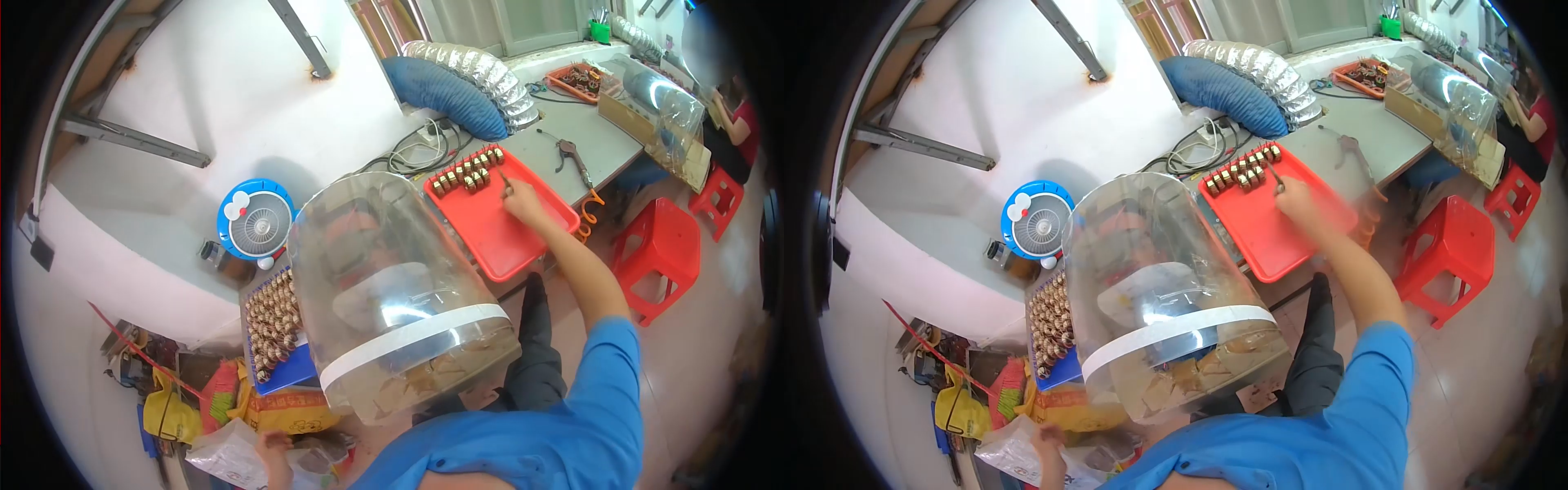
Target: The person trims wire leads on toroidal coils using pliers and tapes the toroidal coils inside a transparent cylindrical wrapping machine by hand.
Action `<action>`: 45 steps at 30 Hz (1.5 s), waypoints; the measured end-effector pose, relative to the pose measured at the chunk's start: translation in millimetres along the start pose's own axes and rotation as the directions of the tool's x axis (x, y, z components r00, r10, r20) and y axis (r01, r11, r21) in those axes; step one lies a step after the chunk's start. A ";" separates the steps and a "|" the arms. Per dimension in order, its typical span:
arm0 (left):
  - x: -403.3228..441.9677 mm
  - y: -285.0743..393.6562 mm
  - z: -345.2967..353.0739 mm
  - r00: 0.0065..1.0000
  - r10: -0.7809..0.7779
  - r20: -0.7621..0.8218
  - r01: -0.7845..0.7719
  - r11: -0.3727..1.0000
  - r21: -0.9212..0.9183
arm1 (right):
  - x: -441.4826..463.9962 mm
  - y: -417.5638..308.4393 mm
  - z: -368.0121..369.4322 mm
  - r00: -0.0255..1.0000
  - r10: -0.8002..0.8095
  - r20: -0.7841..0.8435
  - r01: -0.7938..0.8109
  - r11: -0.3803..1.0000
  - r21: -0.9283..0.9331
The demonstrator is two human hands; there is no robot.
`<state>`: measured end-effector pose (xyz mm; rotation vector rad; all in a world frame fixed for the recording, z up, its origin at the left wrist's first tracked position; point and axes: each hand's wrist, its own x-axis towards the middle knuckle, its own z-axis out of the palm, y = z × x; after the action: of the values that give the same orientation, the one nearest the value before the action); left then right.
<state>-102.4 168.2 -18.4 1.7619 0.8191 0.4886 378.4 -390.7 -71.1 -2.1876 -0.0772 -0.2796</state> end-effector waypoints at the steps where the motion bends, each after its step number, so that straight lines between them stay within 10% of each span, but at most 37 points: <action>1: -6.2 -22.9 -2.8 1.000 -0.021 0.000 0.021 0.999 0.026 | 14.4 2.2 3.2 0.997 0.023 -0.073 -0.024 0.999 -0.024; 11: -63.9 -56.9 6.4 0.979 -0.147 0.143 0.141 0.989 0.050 | 78.8 -7.6 46.1 0.945 0.160 -0.284 -0.226 0.949 -0.218; 16: -72.7 -7.6 40.1 0.923 -0.061 0.380 0.058 0.998 0.021 | 47.1 3.4 7.5 0.971 0.216 -0.098 -0.108 0.771 0.628; 23: -79.4 97.7 135.7 0.270 0.368 0.890 -0.458 0.862 -0.218 | -168.4 -97.3 -81.3 0.991 0.007 0.131 -0.110 0.582 0.806; 29: -109.4 97.6 242.8 0.072 0.371 0.926 0.258 0.890 -0.376 | -308.5 -169.3 -63.2 0.907 -0.006 0.422 -0.317 0.649 0.691; 37: -108.3 56.2 209.2 0.367 0.203 0.908 0.297 0.899 -0.321 | -339.7 -188.2 7.3 0.796 -0.144 0.588 -0.208 0.848 0.488; 45: -107.6 38.5 170.2 0.542 0.186 0.819 0.024 0.971 -0.236 | -309.0 -192.6 15.6 0.454 -0.513 0.729 0.367 0.853 0.372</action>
<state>-49.3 -29.4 -32.0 1.5555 -0.0301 -0.2465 50.3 -249.7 1.8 -1.9087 -1.1818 0.4820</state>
